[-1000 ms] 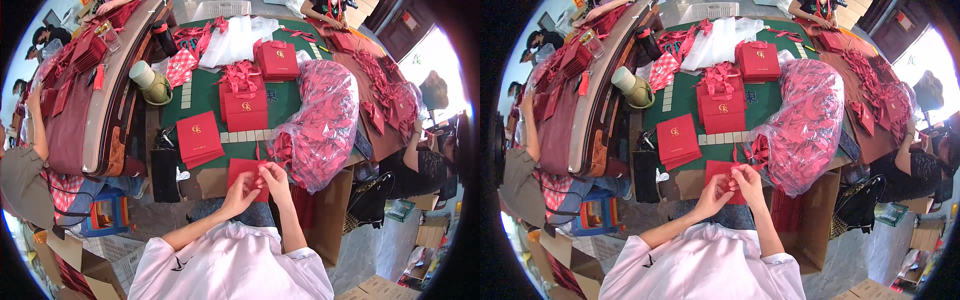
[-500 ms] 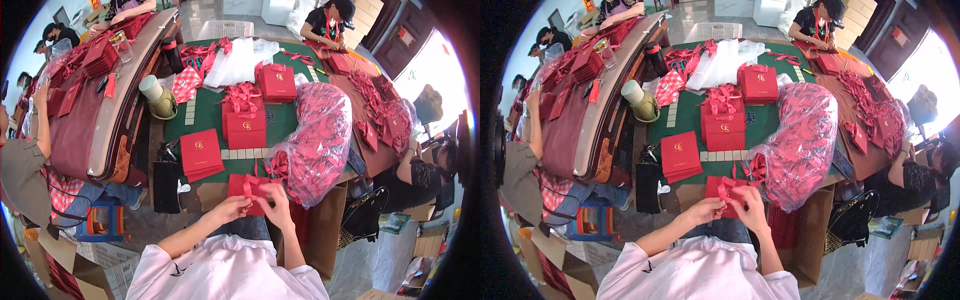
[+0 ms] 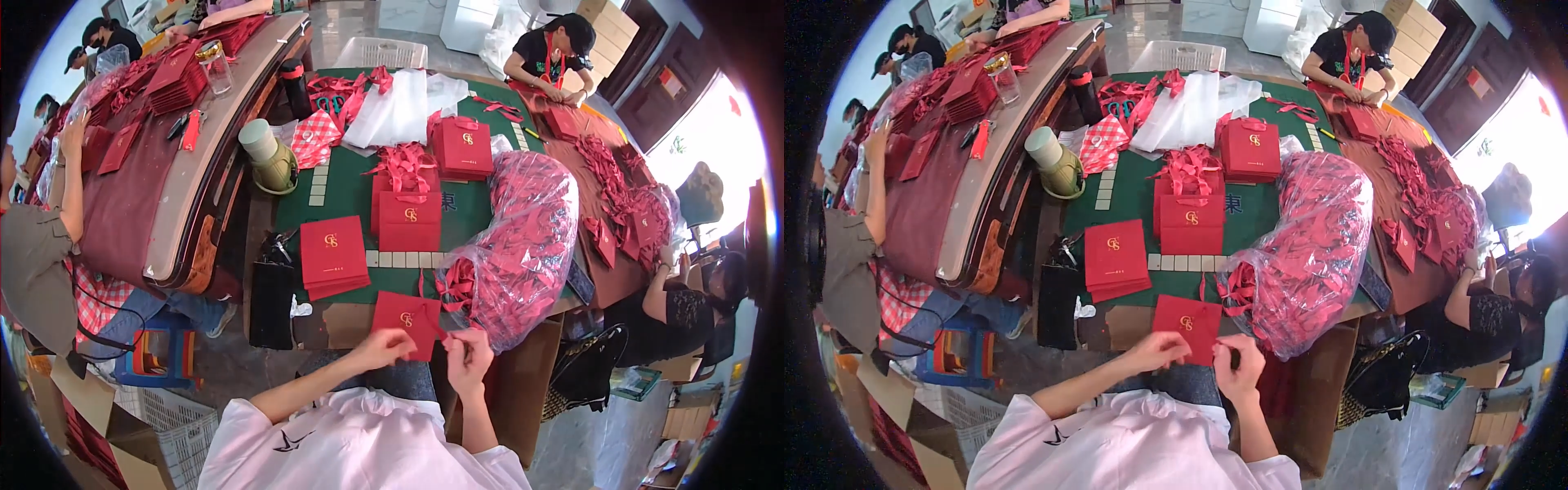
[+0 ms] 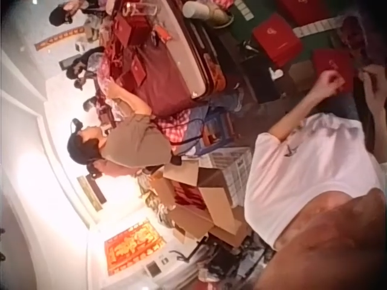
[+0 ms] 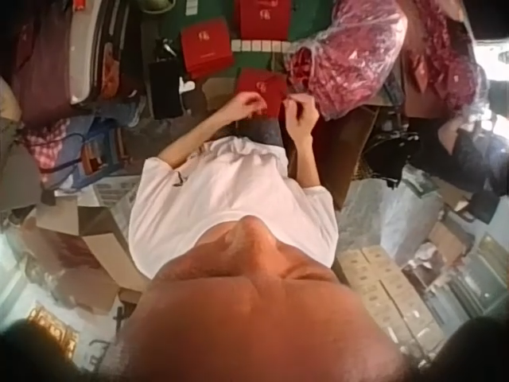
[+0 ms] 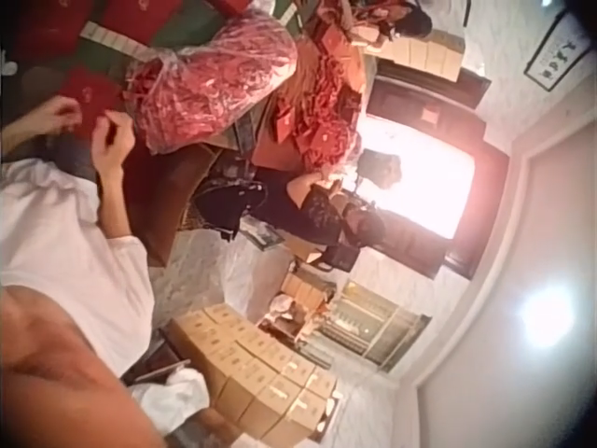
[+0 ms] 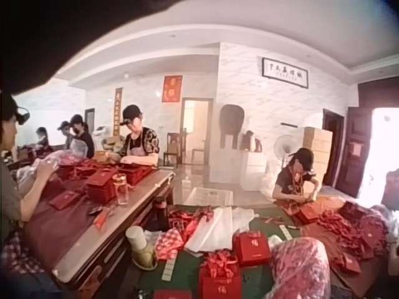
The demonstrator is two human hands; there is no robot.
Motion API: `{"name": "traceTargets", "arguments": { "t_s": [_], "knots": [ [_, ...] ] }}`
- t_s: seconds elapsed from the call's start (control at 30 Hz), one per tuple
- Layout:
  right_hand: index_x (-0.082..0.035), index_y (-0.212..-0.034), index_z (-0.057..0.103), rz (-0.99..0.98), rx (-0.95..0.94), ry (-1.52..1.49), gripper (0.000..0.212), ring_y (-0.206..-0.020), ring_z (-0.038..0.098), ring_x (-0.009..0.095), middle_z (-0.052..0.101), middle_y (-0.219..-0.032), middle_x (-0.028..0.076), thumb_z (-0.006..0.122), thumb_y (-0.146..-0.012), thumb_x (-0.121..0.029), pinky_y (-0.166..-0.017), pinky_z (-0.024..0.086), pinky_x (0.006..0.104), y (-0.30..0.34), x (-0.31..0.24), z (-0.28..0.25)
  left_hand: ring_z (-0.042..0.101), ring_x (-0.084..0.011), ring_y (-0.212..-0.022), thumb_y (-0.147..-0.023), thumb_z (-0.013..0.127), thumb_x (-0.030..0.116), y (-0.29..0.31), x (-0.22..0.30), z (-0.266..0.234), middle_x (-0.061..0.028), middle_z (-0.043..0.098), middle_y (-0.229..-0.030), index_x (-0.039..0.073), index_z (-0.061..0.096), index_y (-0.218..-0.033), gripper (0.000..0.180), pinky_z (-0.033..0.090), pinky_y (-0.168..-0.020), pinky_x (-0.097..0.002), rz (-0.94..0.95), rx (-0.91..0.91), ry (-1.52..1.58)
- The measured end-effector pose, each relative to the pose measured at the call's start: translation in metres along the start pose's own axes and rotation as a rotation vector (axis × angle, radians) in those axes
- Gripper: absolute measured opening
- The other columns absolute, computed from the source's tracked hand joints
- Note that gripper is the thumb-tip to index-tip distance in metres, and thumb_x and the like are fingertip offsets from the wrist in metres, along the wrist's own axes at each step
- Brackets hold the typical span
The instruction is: The person ties red ribbons onto small red gift bags by hand.
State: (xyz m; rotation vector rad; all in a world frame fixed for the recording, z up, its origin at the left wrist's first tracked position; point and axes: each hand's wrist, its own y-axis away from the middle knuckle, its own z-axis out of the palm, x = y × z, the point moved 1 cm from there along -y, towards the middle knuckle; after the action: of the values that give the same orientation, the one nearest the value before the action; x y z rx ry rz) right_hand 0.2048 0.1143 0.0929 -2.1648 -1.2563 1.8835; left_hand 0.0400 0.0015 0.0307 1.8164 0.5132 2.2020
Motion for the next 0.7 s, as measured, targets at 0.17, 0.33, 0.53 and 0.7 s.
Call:
{"name": "traceTargets", "arguments": {
  "t_s": [0.17, 0.33, 0.53, 0.7],
  "knots": [
    [-0.002, -0.096, 0.065, 0.163, -0.071, 0.141, 0.012, -0.066, 0.064, 0.02, 0.066, -0.082, 0.011, 0.068, -0.085, 0.001, -0.059, 0.049, 0.0304, -0.025, -0.012, 0.015, 0.067, -0.0331, -0.085, -0.085, 0.071, 0.013, -0.005, 0.013, -0.036, -0.0127, 0.058, -0.105, 0.006, 0.059, -0.118, 0.036, 0.055, -0.069, -0.0406, 0.401, 0.51, -0.745],
    [-0.002, -0.097, 0.068, 0.186, -0.22, 0.254, 0.012, -0.074, 0.066, 0.028, 0.066, -0.086, 0.014, 0.07, -0.086, -0.004, -0.066, 0.051, 0.0336, -0.01, 0.039, 0.065, 0.065, -0.0372, -0.093, -0.081, 0.072, 0.009, -0.027, 0.019, -0.047, -0.0172, 0.049, -0.115, -0.001, 0.056, -0.121, 0.044, 0.056, -0.076, -0.044, 0.357, 0.502, -1.028],
    [-0.001, -0.093, 0.068, 0.277, -0.108, 0.323, 0.01, -0.074, 0.066, 0.03, 0.067, -0.083, 0.015, 0.071, -0.085, -0.007, -0.066, 0.051, 0.0362, 0.002, 0.063, 0.09, 0.064, -0.0369, -0.095, -0.08, 0.07, 0.003, -0.031, 0.009, -0.055, -0.0157, 0.05, -0.113, 0.001, 0.056, -0.113, 0.036, 0.055, -0.077, -0.0441, 0.361, 0.426, -0.987],
    [-0.004, -0.087, 0.067, 0.376, -0.115, 0.296, 0.008, -0.074, 0.067, 0.03, 0.068, -0.081, 0.012, 0.072, -0.084, -0.01, -0.066, 0.051, 0.0406, 0.003, 0.066, 0.092, 0.063, -0.0374, -0.093, -0.081, 0.068, 0.003, -0.03, 0.013, -0.055, -0.0147, 0.05, -0.11, 0.003, 0.054, -0.107, 0.029, 0.054, -0.075, -0.0461, 0.351, 0.393, -0.934]
  ]
}}
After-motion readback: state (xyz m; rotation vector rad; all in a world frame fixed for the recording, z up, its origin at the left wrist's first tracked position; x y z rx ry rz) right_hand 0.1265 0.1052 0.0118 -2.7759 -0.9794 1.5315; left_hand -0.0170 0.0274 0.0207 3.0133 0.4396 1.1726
